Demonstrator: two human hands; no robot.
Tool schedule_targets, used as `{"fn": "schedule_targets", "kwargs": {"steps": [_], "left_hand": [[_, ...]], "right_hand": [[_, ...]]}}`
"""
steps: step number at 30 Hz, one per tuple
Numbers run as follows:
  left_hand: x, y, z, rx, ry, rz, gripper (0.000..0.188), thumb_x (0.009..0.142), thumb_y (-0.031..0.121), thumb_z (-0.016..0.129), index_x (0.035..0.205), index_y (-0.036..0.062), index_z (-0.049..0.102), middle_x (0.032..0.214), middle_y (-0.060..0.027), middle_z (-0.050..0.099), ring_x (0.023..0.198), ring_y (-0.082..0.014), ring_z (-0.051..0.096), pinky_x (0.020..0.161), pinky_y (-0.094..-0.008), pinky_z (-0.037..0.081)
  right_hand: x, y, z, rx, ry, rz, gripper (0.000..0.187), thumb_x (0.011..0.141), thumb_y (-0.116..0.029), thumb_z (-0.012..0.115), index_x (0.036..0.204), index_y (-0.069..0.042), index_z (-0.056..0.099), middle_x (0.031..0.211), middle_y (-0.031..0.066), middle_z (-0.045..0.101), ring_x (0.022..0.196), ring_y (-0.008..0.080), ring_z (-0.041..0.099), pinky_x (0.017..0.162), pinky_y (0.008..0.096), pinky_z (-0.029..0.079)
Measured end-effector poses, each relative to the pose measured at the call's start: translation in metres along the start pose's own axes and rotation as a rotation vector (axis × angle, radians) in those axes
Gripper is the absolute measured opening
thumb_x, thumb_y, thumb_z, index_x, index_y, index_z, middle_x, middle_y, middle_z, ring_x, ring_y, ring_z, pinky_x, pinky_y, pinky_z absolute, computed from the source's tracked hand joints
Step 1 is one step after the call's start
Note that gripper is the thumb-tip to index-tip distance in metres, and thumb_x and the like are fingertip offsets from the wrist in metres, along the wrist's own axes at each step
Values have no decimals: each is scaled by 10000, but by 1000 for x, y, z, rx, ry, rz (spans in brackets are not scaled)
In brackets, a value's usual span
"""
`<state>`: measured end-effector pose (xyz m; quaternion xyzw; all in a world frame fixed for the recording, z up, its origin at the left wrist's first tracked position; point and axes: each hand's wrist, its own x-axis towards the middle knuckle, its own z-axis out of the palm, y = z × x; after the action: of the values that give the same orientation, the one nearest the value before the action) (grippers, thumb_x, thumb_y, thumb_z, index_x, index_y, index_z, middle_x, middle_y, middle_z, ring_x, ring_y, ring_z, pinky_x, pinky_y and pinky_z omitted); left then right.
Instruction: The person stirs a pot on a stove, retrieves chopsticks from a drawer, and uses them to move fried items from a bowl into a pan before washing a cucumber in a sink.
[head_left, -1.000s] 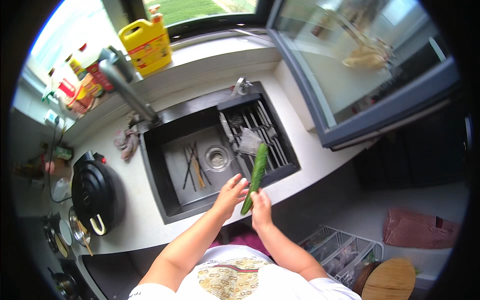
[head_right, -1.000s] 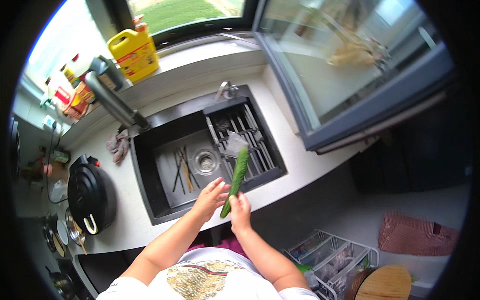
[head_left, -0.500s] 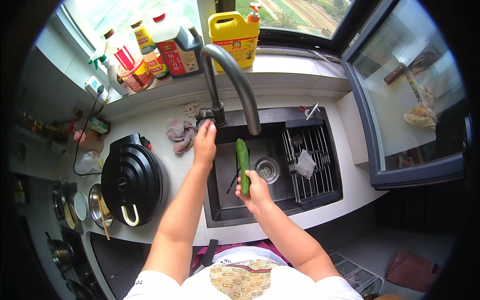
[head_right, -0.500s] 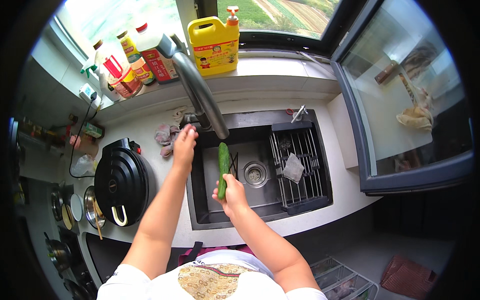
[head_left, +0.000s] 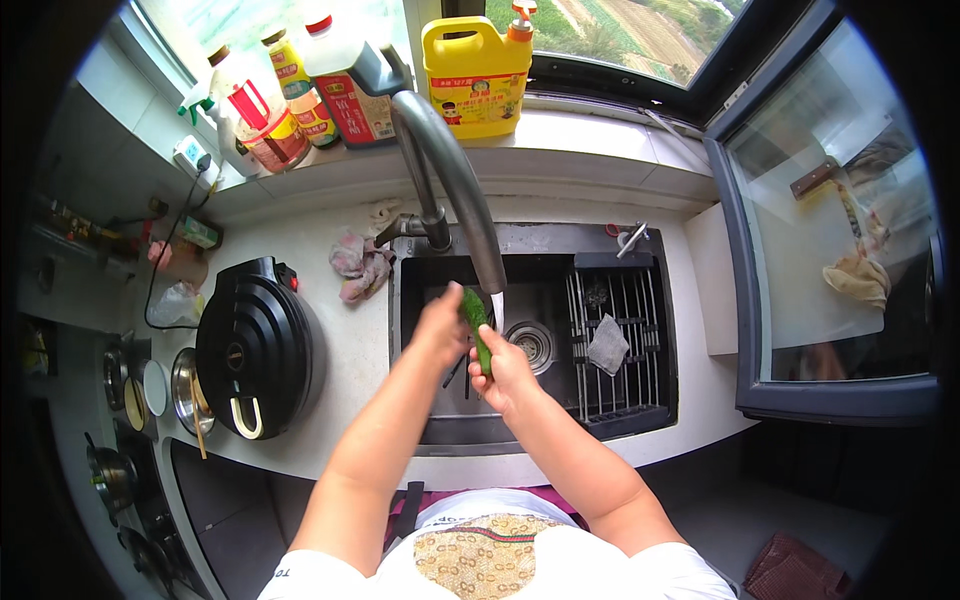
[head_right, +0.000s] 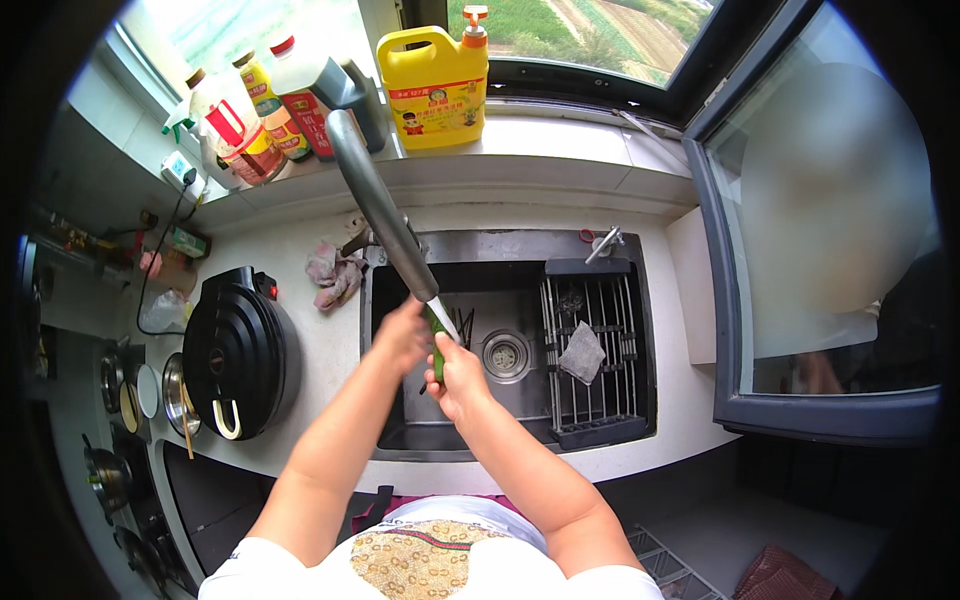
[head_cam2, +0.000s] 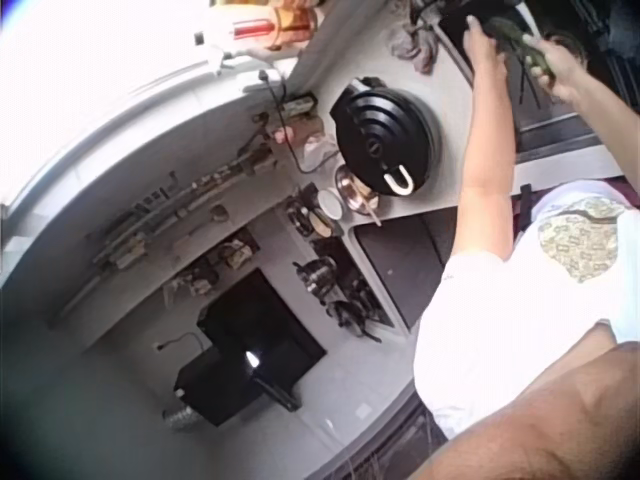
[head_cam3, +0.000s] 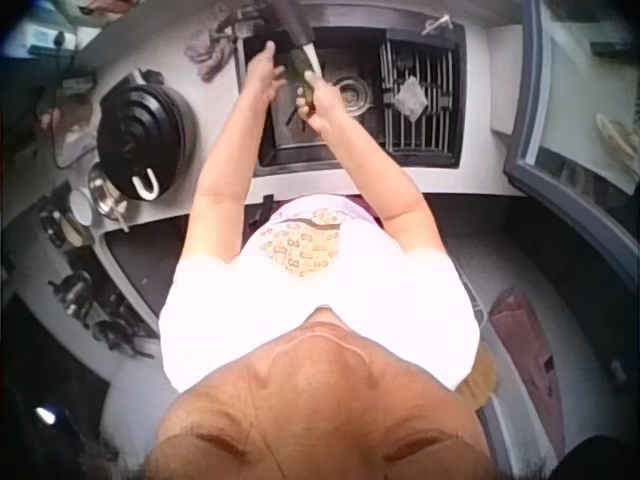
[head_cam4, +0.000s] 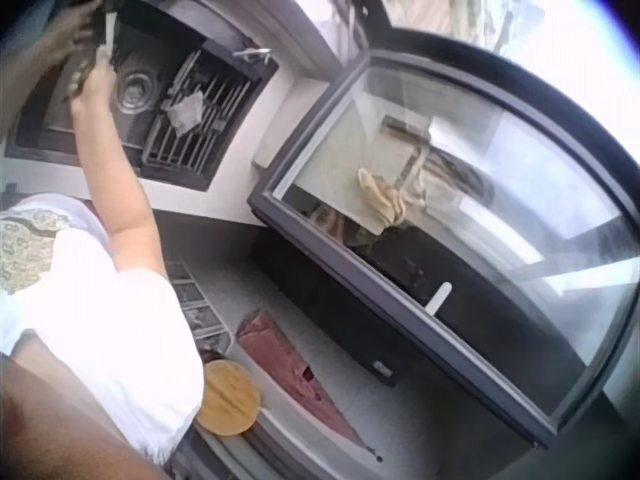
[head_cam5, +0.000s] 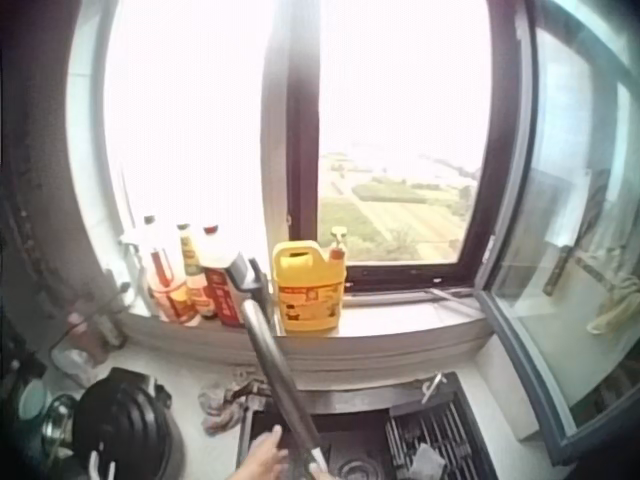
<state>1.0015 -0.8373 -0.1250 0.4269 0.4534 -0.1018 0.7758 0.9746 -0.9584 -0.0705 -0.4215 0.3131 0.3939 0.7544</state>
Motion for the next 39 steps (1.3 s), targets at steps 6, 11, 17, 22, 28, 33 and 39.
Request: {"fn": "schedule_targets", "kwargs": {"steps": [6,11,17,22,28,33,39], "left_hand": [[48,-54,18,-124,-245,-205,362,905,419,502,920,57,515,715,-66,545,543,-200,535,482,-344,479],[40,-69,31,-34,-85,-91,271,922,327,503,951,57,501,743,-64,551,586,-192,539,509,-348,479],[31,-99,32,-55,-44,-319,179,890,204,576,877,37,512,708,-77,547,543,-191,519,478,-323,473],[72,-92,2,-406,-139,-322,254,860,309,608,768,83,536,636,-37,530,505,-176,517,464,-332,474],[67,-92,-5,-943,-514,-320,308,810,391,659,746,115,540,610,16,522,538,-108,515,496,-246,463],[31,-92,11,-944,-572,-379,287,841,354,623,892,90,523,705,1,530,625,-113,524,585,-248,497],[-4,-79,24,-179,-299,-48,272,874,331,595,946,95,478,726,-26,521,651,-162,517,580,-327,493]], "right_hand": [[-36,38,-35,-359,-37,-191,148,948,-228,408,913,-87,436,684,13,430,369,80,397,284,212,241],[-13,41,-71,-1321,145,-804,386,877,-176,475,1238,-62,397,828,188,576,666,363,603,584,459,487],[-6,28,-76,-1836,201,-479,595,858,-234,510,1353,-15,264,967,220,582,779,385,621,678,480,502],[-30,48,-77,-1393,9,-630,581,879,-271,523,1357,-30,297,881,171,582,649,300,606,591,424,497],[-45,27,-63,-85,-244,-52,320,966,-288,401,1199,-72,444,745,18,474,424,67,380,326,190,276],[-27,16,-56,3,-138,-60,255,968,-328,388,918,-82,436,729,27,492,436,78,400,325,201,288],[-1,20,-77,-646,46,-116,340,959,-361,393,857,-58,508,691,44,562,462,100,510,342,216,358]]}}
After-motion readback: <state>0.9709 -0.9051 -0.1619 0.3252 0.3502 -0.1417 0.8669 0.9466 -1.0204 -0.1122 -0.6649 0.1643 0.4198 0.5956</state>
